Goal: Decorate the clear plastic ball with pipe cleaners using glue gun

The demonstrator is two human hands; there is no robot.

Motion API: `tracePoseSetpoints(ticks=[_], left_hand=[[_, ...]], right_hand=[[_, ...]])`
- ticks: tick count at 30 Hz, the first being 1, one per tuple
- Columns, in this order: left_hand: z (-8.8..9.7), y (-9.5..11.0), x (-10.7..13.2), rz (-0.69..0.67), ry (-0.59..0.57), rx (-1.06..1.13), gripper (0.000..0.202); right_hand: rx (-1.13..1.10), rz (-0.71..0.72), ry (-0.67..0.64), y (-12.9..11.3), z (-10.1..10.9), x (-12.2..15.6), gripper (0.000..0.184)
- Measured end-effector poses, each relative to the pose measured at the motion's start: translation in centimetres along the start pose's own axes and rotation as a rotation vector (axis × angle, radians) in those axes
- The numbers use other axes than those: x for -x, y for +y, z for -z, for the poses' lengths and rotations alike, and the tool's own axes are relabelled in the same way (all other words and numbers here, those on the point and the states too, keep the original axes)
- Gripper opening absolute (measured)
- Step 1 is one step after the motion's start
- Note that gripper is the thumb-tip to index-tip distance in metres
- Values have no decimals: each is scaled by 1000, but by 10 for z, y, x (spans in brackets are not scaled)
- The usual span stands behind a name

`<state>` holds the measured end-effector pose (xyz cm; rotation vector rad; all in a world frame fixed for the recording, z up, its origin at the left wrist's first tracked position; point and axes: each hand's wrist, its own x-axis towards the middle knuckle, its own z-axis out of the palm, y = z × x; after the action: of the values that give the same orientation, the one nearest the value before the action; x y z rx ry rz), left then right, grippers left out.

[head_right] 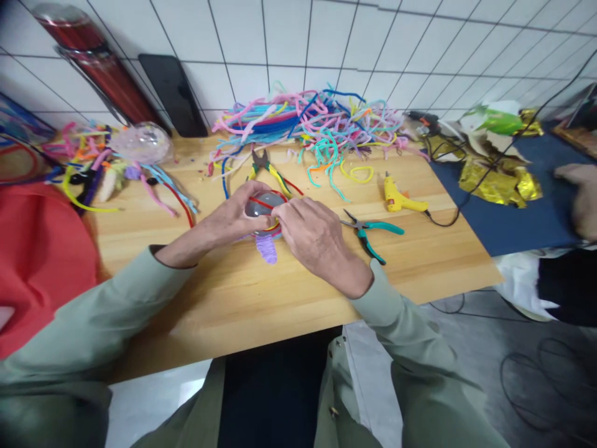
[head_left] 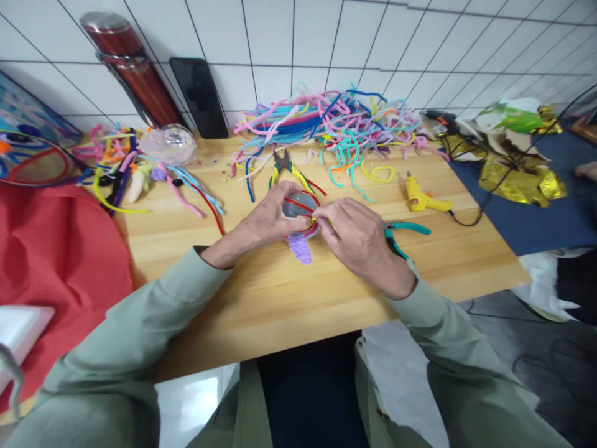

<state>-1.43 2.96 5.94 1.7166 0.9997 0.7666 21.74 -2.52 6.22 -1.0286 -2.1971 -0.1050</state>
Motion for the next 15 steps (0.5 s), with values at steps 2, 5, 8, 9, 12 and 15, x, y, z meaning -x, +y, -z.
tracePoseSetpoints(ticks=[2,5,8,9,12,15], left_hand=[[1,-2,-1,-3,0,-18,57],[1,-6,-3,-17,15,-24,56],[0,-7,-3,-21,19,32,55],[-1,-7,-3,-11,16,57,54],[-2,-4,-2,22,29,95,52],[0,-4,-3,7,128,115,56]], right_hand=[[46,19,-21,2,0,-4,23],[97,60,-41,4,2,-9,23],[87,15,11,12,18,-8,16],[86,-29,57,19,28,-4,20],[130,-203,205,58,61,21,30],[199,-350,160,110,85,64,31]])
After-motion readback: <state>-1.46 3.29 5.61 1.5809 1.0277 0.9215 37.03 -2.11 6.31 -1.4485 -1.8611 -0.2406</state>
